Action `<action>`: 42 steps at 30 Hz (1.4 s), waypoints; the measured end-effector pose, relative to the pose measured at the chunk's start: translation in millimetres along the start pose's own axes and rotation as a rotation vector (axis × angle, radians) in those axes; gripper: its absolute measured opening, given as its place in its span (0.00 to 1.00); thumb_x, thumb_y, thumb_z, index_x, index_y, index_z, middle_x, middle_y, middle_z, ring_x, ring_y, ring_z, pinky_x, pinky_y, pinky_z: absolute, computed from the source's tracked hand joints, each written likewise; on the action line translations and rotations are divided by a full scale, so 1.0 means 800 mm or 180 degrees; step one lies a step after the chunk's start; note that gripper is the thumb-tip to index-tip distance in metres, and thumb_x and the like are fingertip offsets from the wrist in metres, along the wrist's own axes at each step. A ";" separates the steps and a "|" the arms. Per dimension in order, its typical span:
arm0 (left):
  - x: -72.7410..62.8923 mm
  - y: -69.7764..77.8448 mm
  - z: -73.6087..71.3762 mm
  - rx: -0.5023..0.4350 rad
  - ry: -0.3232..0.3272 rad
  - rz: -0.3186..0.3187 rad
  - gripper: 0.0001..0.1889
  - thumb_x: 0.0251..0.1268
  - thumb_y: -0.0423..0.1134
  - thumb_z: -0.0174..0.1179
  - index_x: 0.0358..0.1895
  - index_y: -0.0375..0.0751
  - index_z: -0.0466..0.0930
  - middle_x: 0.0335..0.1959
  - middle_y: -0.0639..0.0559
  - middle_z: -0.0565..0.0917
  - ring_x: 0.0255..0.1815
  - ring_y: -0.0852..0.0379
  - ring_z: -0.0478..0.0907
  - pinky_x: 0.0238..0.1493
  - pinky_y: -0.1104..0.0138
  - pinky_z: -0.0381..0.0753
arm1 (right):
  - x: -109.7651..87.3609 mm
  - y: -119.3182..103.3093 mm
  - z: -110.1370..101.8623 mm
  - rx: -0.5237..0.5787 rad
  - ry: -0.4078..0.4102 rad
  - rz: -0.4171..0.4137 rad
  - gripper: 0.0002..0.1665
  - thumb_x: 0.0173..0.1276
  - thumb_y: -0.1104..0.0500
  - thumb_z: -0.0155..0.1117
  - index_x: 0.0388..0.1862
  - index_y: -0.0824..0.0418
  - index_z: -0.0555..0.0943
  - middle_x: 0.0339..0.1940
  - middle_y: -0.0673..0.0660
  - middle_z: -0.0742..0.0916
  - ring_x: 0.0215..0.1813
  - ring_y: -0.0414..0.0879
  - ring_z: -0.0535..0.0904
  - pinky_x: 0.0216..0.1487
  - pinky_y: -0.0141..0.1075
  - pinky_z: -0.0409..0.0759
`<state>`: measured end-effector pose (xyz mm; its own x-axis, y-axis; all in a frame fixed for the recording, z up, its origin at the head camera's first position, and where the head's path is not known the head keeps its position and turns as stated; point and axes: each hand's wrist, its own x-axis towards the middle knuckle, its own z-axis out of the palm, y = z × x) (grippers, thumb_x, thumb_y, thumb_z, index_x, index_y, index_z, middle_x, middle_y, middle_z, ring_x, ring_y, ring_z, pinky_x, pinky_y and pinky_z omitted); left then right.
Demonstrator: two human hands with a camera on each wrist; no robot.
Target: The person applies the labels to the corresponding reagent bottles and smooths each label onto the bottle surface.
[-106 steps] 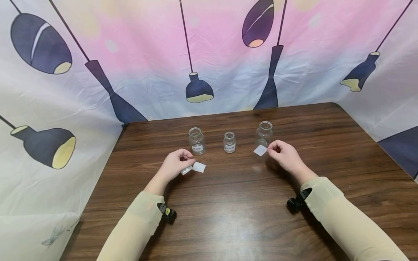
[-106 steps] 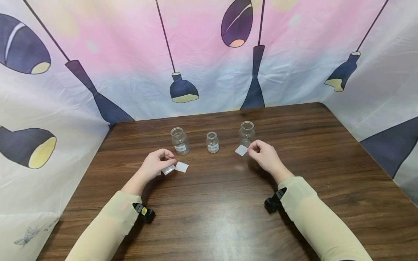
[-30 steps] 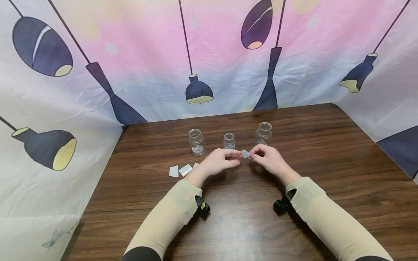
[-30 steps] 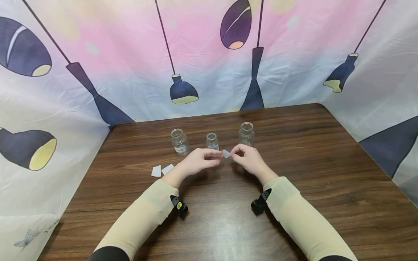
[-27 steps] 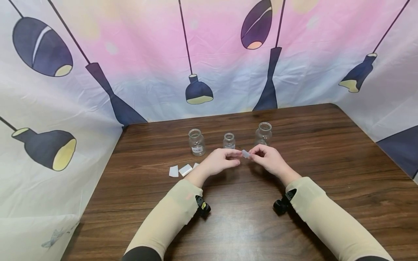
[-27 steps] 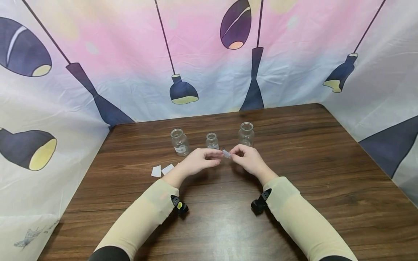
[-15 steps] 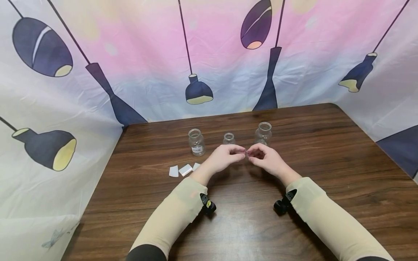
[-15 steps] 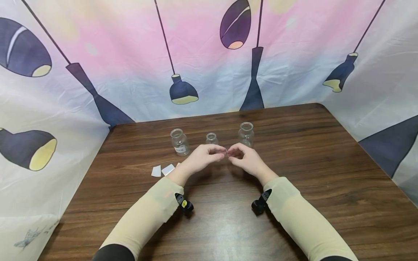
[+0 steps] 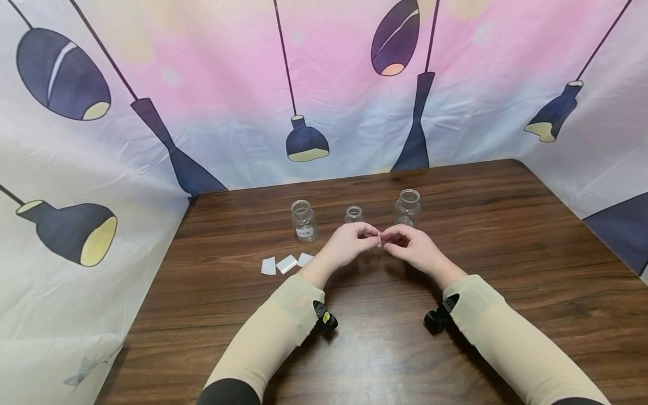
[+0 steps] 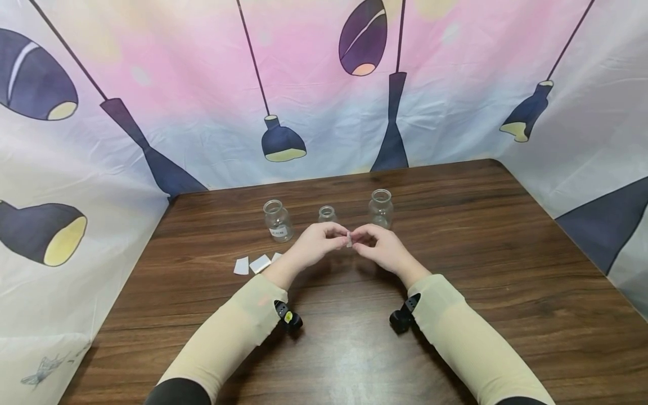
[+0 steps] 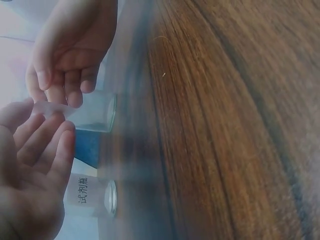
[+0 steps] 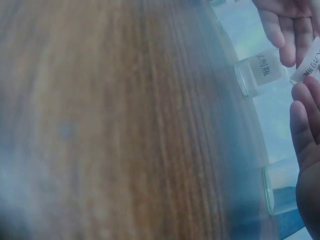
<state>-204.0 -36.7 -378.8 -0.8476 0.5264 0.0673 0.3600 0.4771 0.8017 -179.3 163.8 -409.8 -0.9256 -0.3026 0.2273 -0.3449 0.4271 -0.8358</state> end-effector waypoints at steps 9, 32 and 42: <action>-0.002 0.000 0.000 0.0032 0.0064 -0.0013 0.09 0.65 0.42 0.58 0.44 0.45 0.82 0.34 0.58 0.83 0.34 0.63 0.77 0.36 0.69 0.75 | 0.002 0.005 -0.002 -0.0004 0.0111 -0.0012 0.13 0.64 0.60 0.64 0.47 0.60 0.80 0.40 0.54 0.84 0.42 0.46 0.78 0.42 0.38 0.75; -0.001 -0.001 0.003 -0.0118 -0.0031 0.0145 0.09 0.66 0.37 0.57 0.46 0.44 0.82 0.39 0.56 0.83 0.41 0.64 0.78 0.42 0.70 0.75 | 0.006 -0.002 -0.005 0.0421 0.0184 0.0377 0.11 0.65 0.65 0.62 0.44 0.70 0.78 0.35 0.60 0.83 0.35 0.44 0.79 0.35 0.32 0.75; 0.000 -0.002 0.005 0.0070 0.0061 0.0051 0.08 0.66 0.38 0.57 0.44 0.44 0.82 0.35 0.57 0.83 0.35 0.63 0.76 0.37 0.70 0.73 | 0.006 0.009 -0.011 0.0269 0.0301 0.0369 0.07 0.65 0.62 0.62 0.36 0.65 0.77 0.29 0.57 0.82 0.31 0.46 0.76 0.32 0.34 0.73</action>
<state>-203.1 -34.1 -382.2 -0.8489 0.5205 0.0917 0.3818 0.4841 0.7873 -188.0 173.0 -410.4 -0.9703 -0.1724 0.1695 -0.2243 0.3801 -0.8973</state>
